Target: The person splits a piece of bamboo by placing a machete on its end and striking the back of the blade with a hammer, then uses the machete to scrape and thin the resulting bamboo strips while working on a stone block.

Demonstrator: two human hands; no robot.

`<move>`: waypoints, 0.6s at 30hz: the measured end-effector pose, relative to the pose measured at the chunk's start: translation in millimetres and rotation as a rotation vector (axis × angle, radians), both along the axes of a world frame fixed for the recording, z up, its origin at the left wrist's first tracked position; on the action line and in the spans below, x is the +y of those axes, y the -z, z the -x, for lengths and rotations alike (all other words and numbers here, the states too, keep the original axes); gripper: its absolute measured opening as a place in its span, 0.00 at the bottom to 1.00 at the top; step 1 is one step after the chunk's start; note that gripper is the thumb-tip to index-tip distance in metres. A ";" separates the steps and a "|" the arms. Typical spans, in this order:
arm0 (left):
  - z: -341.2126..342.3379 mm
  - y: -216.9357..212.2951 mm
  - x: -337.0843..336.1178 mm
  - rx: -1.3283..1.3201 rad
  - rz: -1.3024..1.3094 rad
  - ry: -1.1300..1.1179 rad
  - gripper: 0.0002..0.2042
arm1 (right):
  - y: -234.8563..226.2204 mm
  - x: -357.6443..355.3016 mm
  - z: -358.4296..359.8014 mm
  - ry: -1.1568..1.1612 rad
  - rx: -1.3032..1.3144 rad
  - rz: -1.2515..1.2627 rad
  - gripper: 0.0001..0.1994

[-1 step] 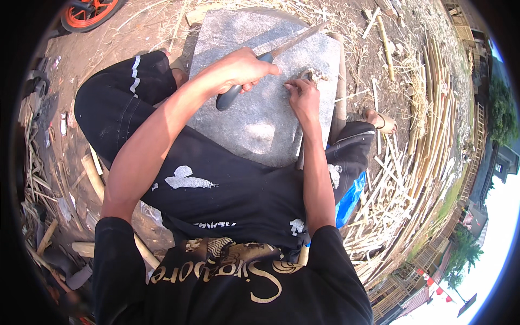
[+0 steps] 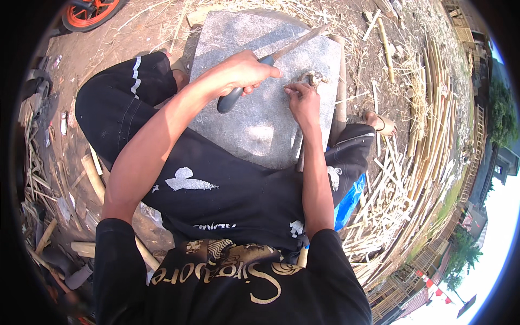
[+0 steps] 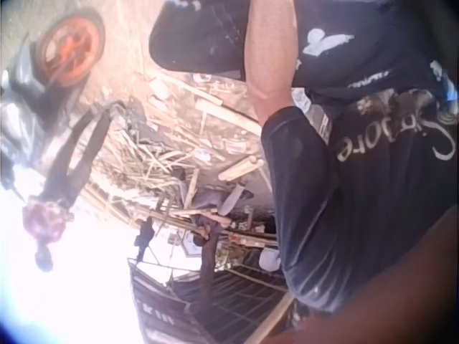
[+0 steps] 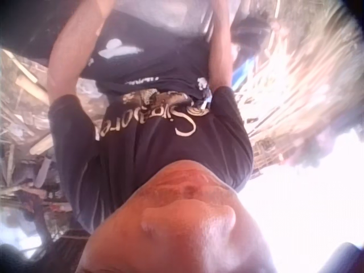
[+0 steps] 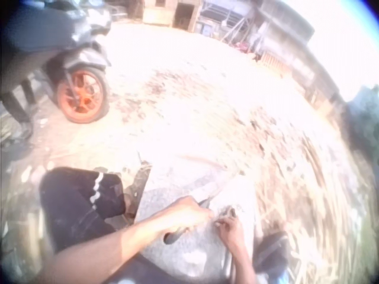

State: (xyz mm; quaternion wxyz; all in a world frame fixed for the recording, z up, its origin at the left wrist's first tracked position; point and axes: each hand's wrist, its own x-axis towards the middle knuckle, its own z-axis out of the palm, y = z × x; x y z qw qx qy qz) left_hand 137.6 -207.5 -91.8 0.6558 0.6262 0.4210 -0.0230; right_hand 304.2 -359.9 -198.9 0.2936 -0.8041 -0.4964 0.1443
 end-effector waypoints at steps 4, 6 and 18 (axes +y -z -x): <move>-3.6 10.1 -3.5 -0.018 0.015 0.025 0.21 | -4.7 -15.3 11.4 0.050 0.016 0.122 0.08; -3.4 12.9 -4.5 -0.033 0.012 0.044 0.21 | -5.9 -14.5 16.2 0.080 0.018 0.150 0.09; -5.5 20.9 -3.1 0.012 -0.018 0.079 0.22 | -12.9 -14.9 16.3 0.136 0.099 0.096 0.11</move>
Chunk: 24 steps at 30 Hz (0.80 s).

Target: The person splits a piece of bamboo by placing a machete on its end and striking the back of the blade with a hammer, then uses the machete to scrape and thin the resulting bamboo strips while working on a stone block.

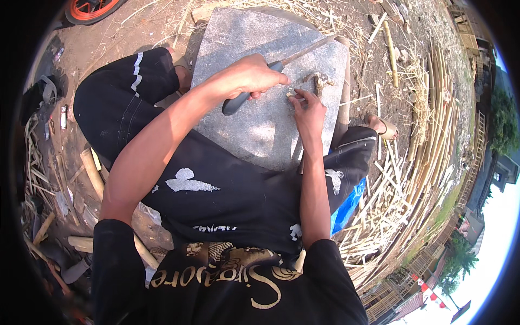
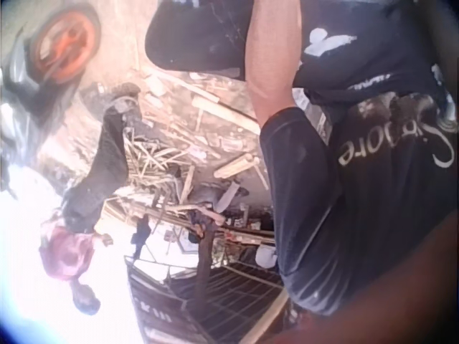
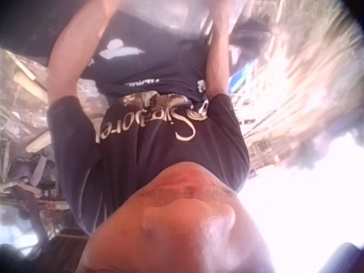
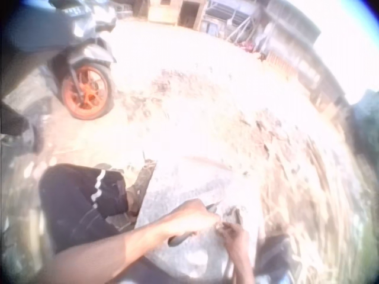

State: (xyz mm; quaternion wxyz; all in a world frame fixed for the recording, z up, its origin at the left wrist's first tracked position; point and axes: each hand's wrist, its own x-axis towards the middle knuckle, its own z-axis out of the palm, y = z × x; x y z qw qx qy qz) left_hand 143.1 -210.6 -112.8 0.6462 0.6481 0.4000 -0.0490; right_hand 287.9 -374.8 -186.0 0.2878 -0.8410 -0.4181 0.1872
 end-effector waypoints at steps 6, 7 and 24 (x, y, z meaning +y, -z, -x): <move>-0.1 -5.8 -1.5 0.006 -0.035 0.015 0.23 | 19.5 -1.0 -6.8 -0.058 -0.113 0.045 0.11; -0.1 -6.2 -1.0 0.006 -0.029 0.023 0.22 | 19.1 -0.5 -6.8 -0.047 -0.125 0.043 0.11; -4.5 4.6 -16.6 -0.040 0.148 -0.061 0.16 | -74.8 -0.3 31.6 0.293 0.712 -0.382 0.12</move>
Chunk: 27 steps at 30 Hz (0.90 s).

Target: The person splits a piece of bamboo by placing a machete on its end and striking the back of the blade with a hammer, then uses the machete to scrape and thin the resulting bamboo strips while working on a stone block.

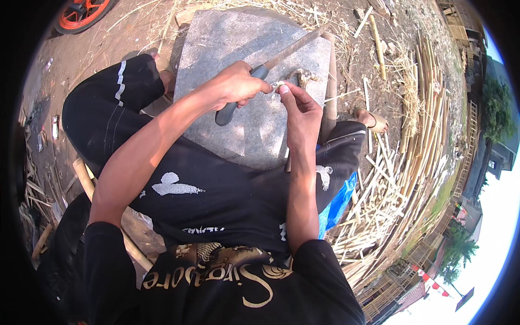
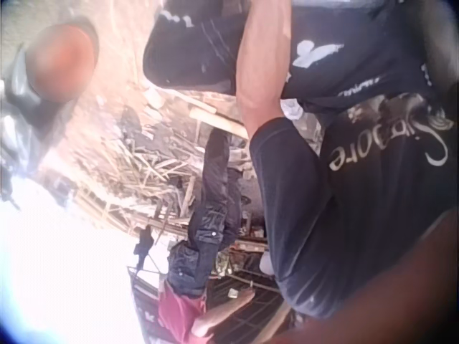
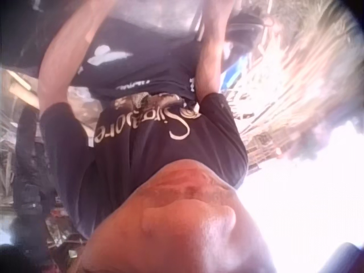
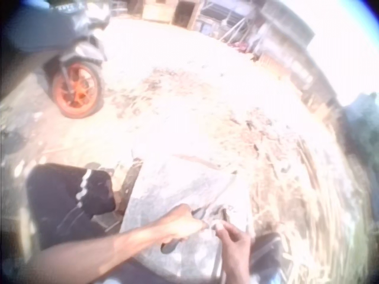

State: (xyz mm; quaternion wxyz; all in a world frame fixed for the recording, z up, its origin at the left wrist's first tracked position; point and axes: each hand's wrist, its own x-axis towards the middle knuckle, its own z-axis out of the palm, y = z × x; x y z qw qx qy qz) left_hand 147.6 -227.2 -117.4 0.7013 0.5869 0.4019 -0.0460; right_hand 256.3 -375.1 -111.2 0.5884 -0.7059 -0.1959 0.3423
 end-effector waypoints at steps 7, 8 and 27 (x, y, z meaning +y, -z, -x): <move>4.1 -21.6 3.8 -0.306 0.255 -0.126 0.08 | -7.8 0.9 -2.6 0.001 -0.036 -0.010 0.13; 3.9 -24.1 5.1 -0.295 0.236 -0.108 0.08 | -8.5 1.4 -2.4 0.002 -0.036 -0.014 0.12; 8.3 -21.6 4.2 -0.255 0.260 -0.156 0.10 | -13.0 4.4 3.3 -0.167 -0.584 -0.034 0.12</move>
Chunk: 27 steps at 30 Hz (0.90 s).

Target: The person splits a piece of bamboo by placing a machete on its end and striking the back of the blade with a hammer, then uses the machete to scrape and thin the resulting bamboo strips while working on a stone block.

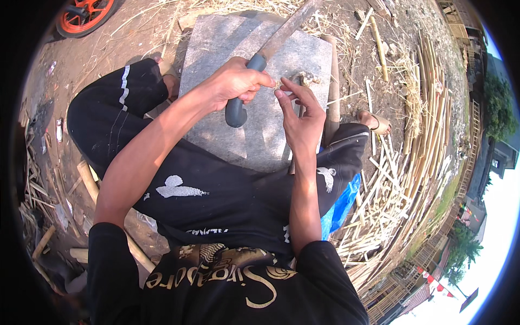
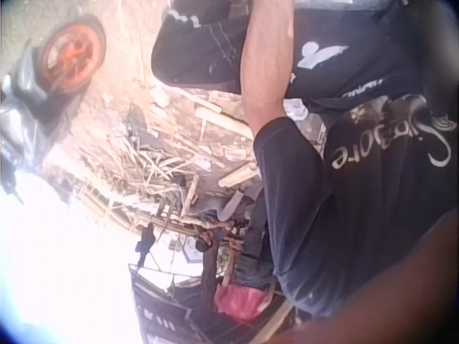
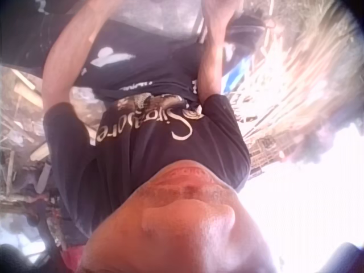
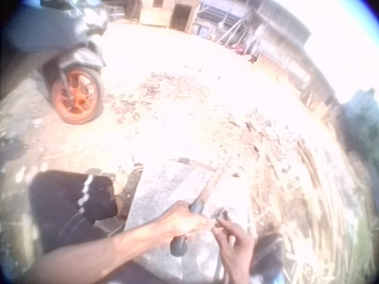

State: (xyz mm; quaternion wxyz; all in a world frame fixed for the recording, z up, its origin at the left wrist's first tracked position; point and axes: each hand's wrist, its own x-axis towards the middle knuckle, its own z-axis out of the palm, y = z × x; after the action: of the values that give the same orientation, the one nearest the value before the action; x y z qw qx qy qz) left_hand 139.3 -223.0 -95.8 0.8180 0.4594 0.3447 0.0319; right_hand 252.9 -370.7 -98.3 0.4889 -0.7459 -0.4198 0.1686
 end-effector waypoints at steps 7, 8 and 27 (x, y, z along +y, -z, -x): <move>1.1 4.9 -1.2 -0.028 -0.064 0.036 0.07 | 2.2 -0.7 4.4 0.037 0.104 0.032 0.11; 1.1 4.8 -1.2 -0.034 -0.053 0.034 0.07 | 3.0 -1.3 3.6 0.037 0.088 0.034 0.11; 4.8 3.7 -1.1 -0.142 -0.057 0.108 0.06 | 5.2 -7.8 -6.6 0.072 0.488 0.029 0.08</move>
State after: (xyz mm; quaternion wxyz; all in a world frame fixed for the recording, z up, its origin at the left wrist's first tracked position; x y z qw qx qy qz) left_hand 134.5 -224.1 -99.5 0.8275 0.4970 0.2594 0.0298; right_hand 259.5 -378.5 -103.4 0.5707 -0.7045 -0.2601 0.3320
